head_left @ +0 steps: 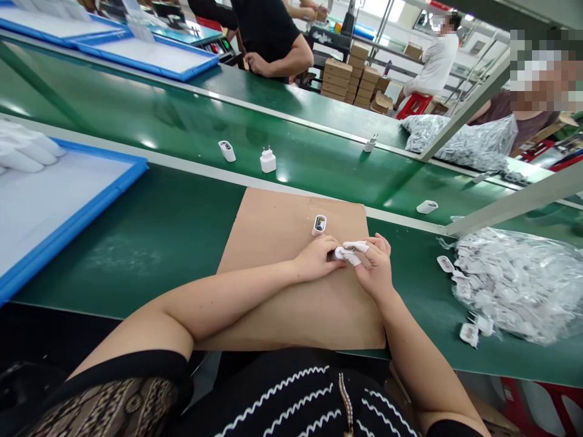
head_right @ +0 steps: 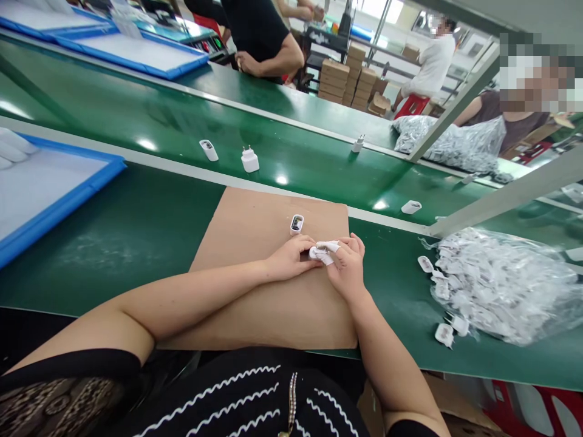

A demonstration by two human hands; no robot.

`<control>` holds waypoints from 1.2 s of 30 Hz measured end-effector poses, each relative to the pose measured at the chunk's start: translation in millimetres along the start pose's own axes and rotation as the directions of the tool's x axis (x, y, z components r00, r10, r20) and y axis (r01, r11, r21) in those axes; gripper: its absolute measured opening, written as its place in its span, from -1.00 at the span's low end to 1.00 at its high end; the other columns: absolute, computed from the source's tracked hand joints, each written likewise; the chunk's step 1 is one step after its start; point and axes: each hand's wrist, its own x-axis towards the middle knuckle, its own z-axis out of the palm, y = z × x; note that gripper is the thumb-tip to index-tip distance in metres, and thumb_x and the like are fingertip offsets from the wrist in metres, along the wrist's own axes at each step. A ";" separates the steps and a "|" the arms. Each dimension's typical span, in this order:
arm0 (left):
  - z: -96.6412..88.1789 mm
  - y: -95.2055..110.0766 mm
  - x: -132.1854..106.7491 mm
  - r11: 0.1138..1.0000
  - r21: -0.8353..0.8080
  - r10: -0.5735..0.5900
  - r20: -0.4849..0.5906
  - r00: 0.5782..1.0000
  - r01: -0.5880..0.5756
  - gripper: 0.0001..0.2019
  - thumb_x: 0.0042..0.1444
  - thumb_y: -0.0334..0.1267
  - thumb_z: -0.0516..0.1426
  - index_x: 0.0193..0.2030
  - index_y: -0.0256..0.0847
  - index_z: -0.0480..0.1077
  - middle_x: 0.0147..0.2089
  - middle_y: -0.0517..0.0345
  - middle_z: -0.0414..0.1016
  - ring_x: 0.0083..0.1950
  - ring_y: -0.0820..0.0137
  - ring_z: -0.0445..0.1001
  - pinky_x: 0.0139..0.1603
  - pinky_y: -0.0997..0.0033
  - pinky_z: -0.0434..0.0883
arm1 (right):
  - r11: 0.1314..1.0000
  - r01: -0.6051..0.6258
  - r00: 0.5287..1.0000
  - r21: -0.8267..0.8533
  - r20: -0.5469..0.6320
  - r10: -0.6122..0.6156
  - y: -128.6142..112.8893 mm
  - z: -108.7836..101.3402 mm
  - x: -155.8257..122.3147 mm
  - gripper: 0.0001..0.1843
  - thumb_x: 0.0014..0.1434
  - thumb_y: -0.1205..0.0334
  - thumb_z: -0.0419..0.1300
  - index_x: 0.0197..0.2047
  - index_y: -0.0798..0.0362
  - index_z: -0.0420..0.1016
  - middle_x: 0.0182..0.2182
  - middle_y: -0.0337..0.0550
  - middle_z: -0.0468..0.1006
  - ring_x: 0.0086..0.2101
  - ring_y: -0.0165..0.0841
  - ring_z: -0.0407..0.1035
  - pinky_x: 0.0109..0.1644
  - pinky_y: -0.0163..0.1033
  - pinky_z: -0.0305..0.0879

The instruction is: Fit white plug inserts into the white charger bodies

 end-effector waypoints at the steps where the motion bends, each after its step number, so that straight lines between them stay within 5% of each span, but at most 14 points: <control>1: -0.2 -0.1 0.1 1.000 0.003 0.001 0.002 1.000 -0.001 -0.85 0.19 -0.22 0.35 -0.19 -0.20 0.53 -0.20 0.08 0.51 -0.07 0.22 0.46 0.05 0.18 0.40 | 1.000 0.011 1.000 -0.019 0.005 -0.011 -0.2 -0.4 0.2 -0.72 0.23 0.34 0.21 -0.07 -0.17 0.62 -0.23 -0.26 0.70 -0.12 -0.19 0.44 0.38 0.14 0.06; 10: -0.1 -0.9 -0.2 1.000 -0.003 0.003 -0.008 1.000 -0.003 -0.84 0.17 -0.19 0.36 -0.22 -0.20 0.54 -0.21 0.08 0.50 -0.09 0.23 0.46 0.03 0.20 0.40 | 0.985 0.004 0.999 -0.171 0.032 0.001 0.9 -0.7 3.2 -0.80 0.12 0.40 0.20 -0.30 -0.10 0.58 -0.35 -0.24 0.66 -0.23 -0.22 0.41 0.31 0.10 0.08; 16: 0.2 6.5 1.3 0.998 0.031 -0.061 -0.013 0.998 0.061 -0.86 0.14 -0.23 0.35 -0.28 -0.22 0.51 -0.26 0.11 0.48 -0.19 0.28 0.46 -0.09 0.25 0.43 | 0.972 -0.211 0.977 0.105 0.040 0.208 8.7 5.9 -3.9 -0.84 0.18 0.12 0.30 -0.17 -0.16 0.67 -0.32 -0.22 0.66 -0.18 -0.18 0.45 0.29 0.19 0.16; 19: -4.1 21.0 -3.4 0.995 0.093 -0.048 0.011 0.999 0.047 -0.88 0.13 -0.26 0.35 -0.28 -0.20 0.51 -0.27 0.10 0.52 -0.21 0.27 0.48 -0.10 0.25 0.45 | 0.814 -0.358 0.929 0.457 0.083 0.361 15.5 8.3 -4.4 -0.55 0.15 -0.10 0.35 0.07 -0.12 0.64 -0.07 -0.11 0.69 -0.01 -0.13 0.50 0.25 0.15 0.30; 22: -12.5 37.5 1.0 0.986 0.138 0.103 -0.045 0.994 -0.096 -0.83 0.17 -0.23 0.34 -0.13 -0.17 0.55 -0.12 0.05 0.60 -0.04 0.20 0.53 0.07 0.20 0.45 | 0.609 -0.415 0.829 0.675 0.005 0.560 28.6 13.4 -0.2 -0.42 0.24 -0.19 0.26 0.17 0.01 0.57 0.07 0.04 0.65 0.07 -0.11 0.51 0.23 0.09 0.37; 24: -23.4 42.9 18.8 0.968 0.190 0.187 -0.107 0.977 -0.165 -0.79 0.24 -0.21 0.29 -0.01 -0.15 0.53 0.01 0.04 0.60 0.07 0.19 0.52 0.17 0.19 0.42 | 0.573 -0.464 0.741 0.676 -0.059 0.669 38.7 18.8 3.4 -0.40 0.24 -0.21 0.26 0.13 0.07 0.59 0.04 0.09 0.66 0.05 -0.10 0.53 0.21 0.08 0.40; 26: -40.6 39.1 49.3 0.947 0.307 0.142 -0.151 0.978 -0.090 -0.75 0.29 -0.20 0.24 0.09 -0.13 0.49 0.09 0.05 0.59 0.13 0.19 0.50 0.21 0.21 0.40 | 0.584 -0.524 0.702 0.620 -0.074 0.708 47.0 24.3 6.1 -0.38 0.17 -0.21 0.31 0.10 0.10 0.61 -0.01 0.09 0.68 -0.01 -0.09 0.56 0.14 0.06 0.46; 32: -100.5 -8.8 147.0 0.811 0.511 -0.163 -0.271 0.949 0.285 -0.80 0.27 -0.33 0.20 0.01 -0.31 0.48 0.04 -0.23 0.57 0.15 0.01 0.48 0.14 0.12 0.40 | 0.642 -0.577 0.731 0.506 -0.031 0.681 55.2 25.5 4.4 -0.37 0.05 -0.22 0.38 0.01 0.10 0.65 -0.10 0.08 0.70 -0.14 -0.08 0.59 -0.01 0.06 0.57; 36: -115.1 -30.6 159.6 0.774 0.518 -0.198 -0.348 0.916 0.364 -0.67 0.17 -0.29 0.29 0.05 -0.32 0.43 0.08 -0.32 0.53 0.20 -0.04 0.44 0.18 0.08 0.37 | 0.655 -0.576 0.739 0.490 -0.031 0.673 56.5 20.2 0.3 -0.42 0.08 -0.22 0.36 0.00 0.05 0.65 -0.07 0.06 0.70 -0.10 -0.05 0.60 0.01 0.07 0.59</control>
